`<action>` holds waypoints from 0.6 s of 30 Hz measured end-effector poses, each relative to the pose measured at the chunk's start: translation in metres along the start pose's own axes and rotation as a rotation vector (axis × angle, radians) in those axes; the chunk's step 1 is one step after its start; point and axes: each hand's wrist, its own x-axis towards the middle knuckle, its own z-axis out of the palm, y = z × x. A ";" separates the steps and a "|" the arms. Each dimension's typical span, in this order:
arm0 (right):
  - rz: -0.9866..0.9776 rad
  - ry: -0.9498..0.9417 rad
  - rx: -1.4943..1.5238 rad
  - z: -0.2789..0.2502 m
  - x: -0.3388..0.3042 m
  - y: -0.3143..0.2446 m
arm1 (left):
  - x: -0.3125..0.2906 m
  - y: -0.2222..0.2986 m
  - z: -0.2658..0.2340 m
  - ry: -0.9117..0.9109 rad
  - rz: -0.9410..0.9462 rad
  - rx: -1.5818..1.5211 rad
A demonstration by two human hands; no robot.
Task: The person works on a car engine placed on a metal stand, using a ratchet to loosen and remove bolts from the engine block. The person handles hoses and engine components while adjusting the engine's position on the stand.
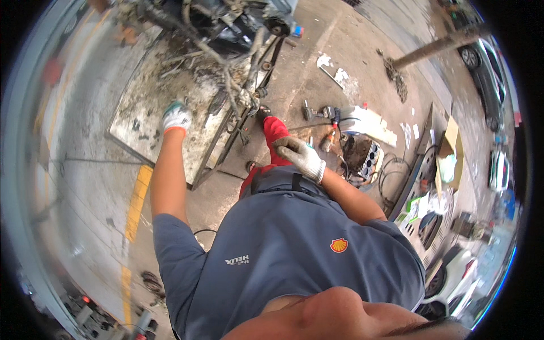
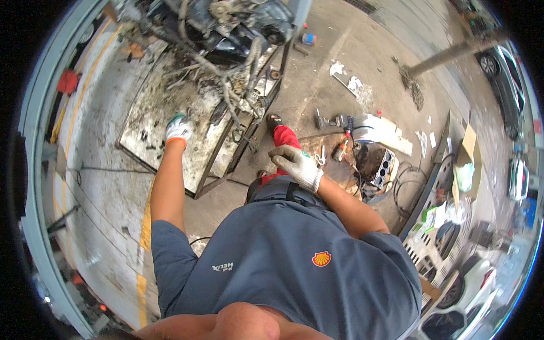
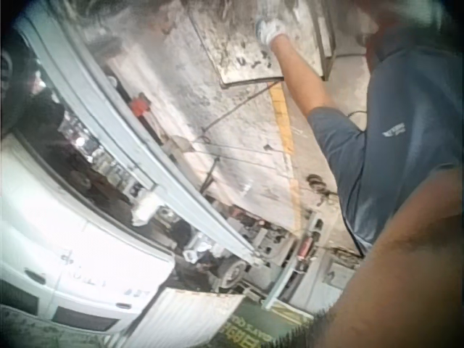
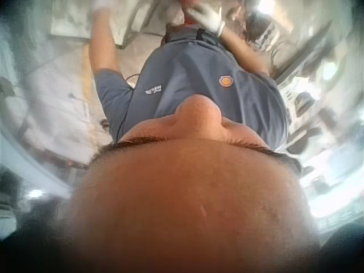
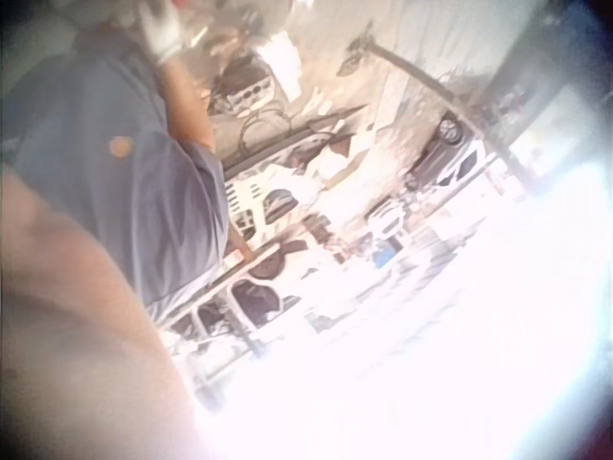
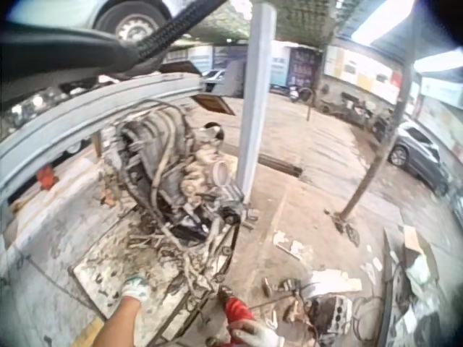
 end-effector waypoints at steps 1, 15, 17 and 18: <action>-0.036 -0.005 -0.003 0.002 -0.003 -0.004 | -0.007 0.002 -0.004 0.066 0.009 -0.063; -0.012 -0.210 0.008 0.019 0.031 -0.009 | -0.225 0.165 0.018 0.083 0.538 -0.843; -0.029 0.010 -0.087 0.001 0.037 0.022 | -0.212 0.192 0.039 0.033 0.475 -0.810; -0.041 0.049 0.019 -0.009 0.042 0.042 | -0.202 0.200 0.045 0.030 0.478 -0.747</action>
